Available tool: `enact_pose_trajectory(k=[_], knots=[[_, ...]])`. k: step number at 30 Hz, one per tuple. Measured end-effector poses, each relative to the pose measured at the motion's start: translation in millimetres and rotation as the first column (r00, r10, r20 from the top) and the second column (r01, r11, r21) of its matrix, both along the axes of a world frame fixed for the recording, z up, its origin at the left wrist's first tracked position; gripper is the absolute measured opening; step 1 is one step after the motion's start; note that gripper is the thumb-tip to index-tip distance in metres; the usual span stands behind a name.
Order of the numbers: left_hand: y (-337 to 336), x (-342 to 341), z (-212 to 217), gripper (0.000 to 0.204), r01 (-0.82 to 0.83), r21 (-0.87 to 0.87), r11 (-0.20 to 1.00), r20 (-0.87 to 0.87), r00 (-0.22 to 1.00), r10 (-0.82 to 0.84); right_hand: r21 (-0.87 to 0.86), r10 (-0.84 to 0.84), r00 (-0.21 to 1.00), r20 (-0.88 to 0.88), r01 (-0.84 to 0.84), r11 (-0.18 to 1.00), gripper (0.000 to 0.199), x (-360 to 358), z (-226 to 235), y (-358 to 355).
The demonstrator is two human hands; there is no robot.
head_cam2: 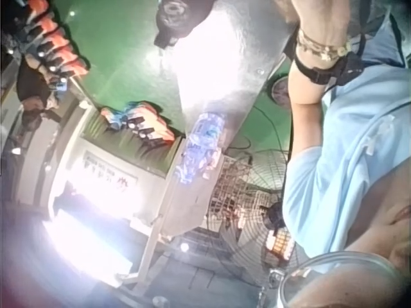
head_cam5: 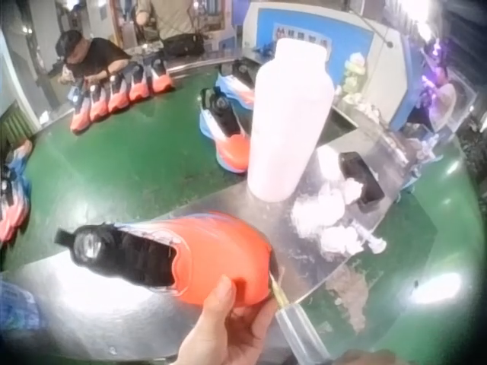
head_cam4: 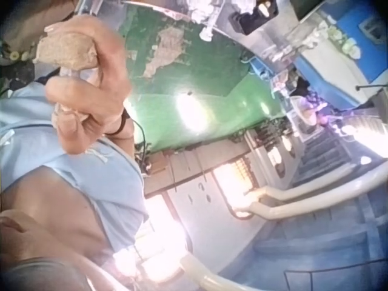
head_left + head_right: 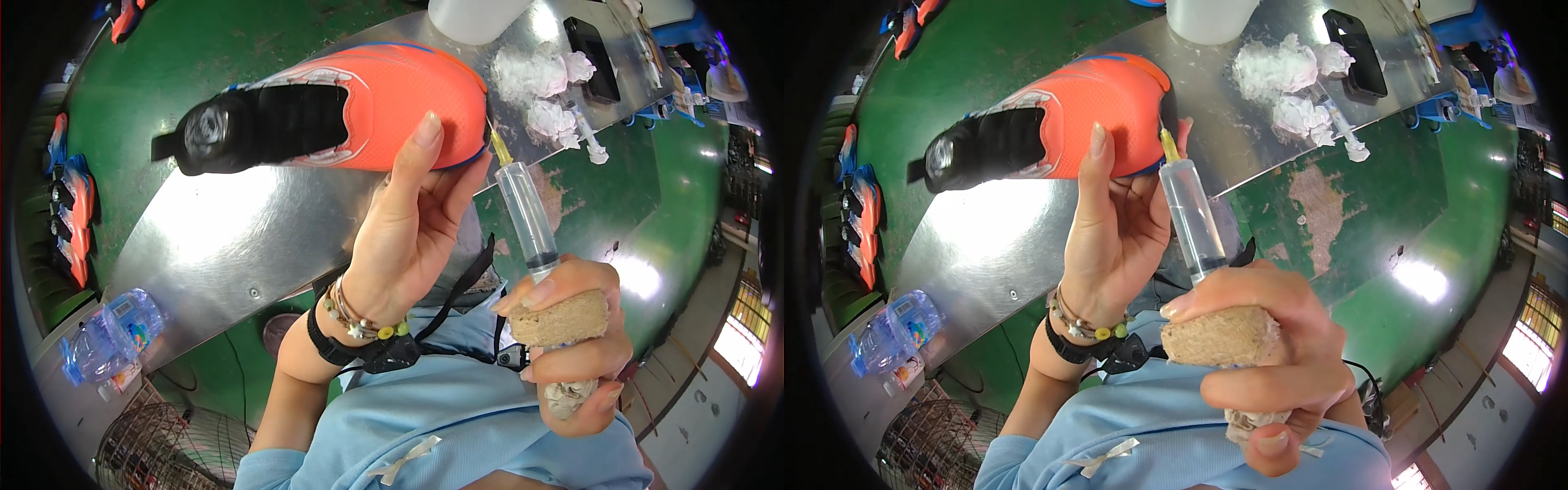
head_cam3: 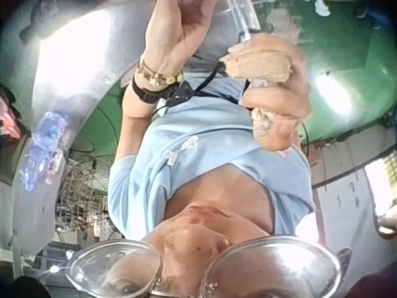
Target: Applying sealant or glue to the edges of athletic shoes using a syringe and sponge.
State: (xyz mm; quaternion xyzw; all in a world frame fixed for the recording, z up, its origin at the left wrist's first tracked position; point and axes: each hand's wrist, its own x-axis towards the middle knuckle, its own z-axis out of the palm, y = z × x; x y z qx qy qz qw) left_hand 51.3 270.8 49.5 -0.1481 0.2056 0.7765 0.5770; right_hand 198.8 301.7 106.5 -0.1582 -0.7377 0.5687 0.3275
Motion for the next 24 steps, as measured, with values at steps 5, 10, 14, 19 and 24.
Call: enact_pose_trajectory(k=[5,10,14,19,24], knots=[[-0.3,-3.4,8.0,0.031,0.028,-0.034,0.999,-0.028,0.999,-0.029,-0.011,-0.003,0.999,-0.053,0.002,1.000,0.050,0.9,-5.6,-5.3],[4.6,-3.0,14.1,0.035,0.007,-0.097,0.995,-0.080,0.997,-0.015,-0.075,-0.056,0.993,-0.101,0.049,0.996,0.043,4.5,-16.4,-7.2],[8.8,-4.1,16.8,0.037,0.008,-0.104,0.995,-0.094,0.995,-0.018,-0.052,-0.076,0.992,-0.100,0.071,0.996,0.042,7.3,-22.9,-5.0],[13.5,-6.9,11.6,0.033,-0.004,-0.092,0.996,-0.073,0.997,-0.003,-0.008,-0.052,0.984,-0.169,0.052,0.999,0.041,4.2,-27.9,-2.6],[8.3,-52.5,-16.7,0.028,-0.135,-0.166,0.977,-0.186,0.977,0.104,0.168,-0.233,0.965,-0.124,0.252,0.953,0.050,8.0,-16.3,11.1]])
